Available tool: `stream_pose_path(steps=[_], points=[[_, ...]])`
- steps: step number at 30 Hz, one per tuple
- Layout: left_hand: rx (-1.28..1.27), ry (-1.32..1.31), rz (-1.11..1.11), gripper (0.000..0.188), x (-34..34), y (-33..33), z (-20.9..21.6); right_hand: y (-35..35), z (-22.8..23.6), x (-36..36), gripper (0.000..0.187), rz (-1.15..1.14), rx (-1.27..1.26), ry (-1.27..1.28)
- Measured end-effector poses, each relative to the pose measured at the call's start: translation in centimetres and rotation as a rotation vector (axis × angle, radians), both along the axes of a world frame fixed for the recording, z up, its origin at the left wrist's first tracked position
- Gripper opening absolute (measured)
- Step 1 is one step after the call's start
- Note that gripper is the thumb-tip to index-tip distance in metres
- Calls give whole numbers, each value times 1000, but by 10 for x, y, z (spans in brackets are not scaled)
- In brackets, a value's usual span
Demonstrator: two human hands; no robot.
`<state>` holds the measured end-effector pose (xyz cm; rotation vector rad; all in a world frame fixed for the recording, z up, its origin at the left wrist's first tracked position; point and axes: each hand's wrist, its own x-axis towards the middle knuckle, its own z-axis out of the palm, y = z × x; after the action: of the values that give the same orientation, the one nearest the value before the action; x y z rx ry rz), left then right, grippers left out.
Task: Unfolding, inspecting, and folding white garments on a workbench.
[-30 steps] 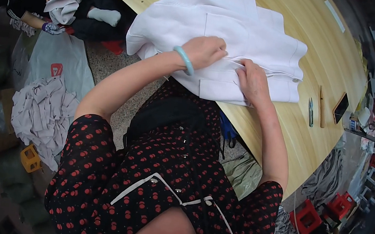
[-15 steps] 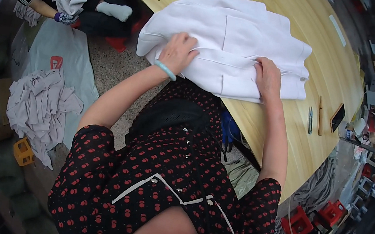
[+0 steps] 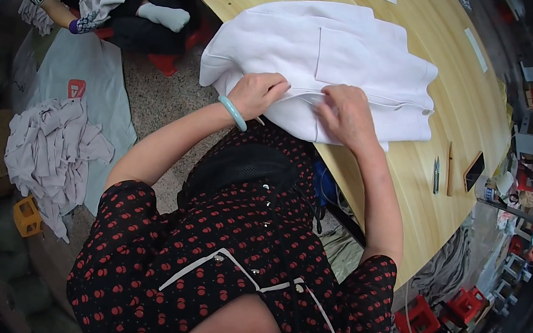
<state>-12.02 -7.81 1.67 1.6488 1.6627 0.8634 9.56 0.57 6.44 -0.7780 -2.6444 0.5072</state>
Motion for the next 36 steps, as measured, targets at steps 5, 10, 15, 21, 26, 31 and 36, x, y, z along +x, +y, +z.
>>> stream_pose_path(steps=[5,10,15,21,26,31,36], points=[[115,206,-33,21,11,25,0,-25,-20,3,17,7,100,88],[60,393,-77,28,21,36,-7,-31,-24,1,14,-33,100,87],[-11,472,-23,25,29,38,-7,-22,-31,-4,7,-13,136,115],[-45,522,-121,16,31,46,-14,-21,-29,-11,12,-38,115,17],[105,479,-134,12,26,42,10,-27,-26,-9,13,-91,174,20],[194,394,-152,12,22,44,22,-28,-31,-12,12,-101,143,64],[-38,109,-234,16,9,54,0,-23,-37,-15,12,-127,73,76]])
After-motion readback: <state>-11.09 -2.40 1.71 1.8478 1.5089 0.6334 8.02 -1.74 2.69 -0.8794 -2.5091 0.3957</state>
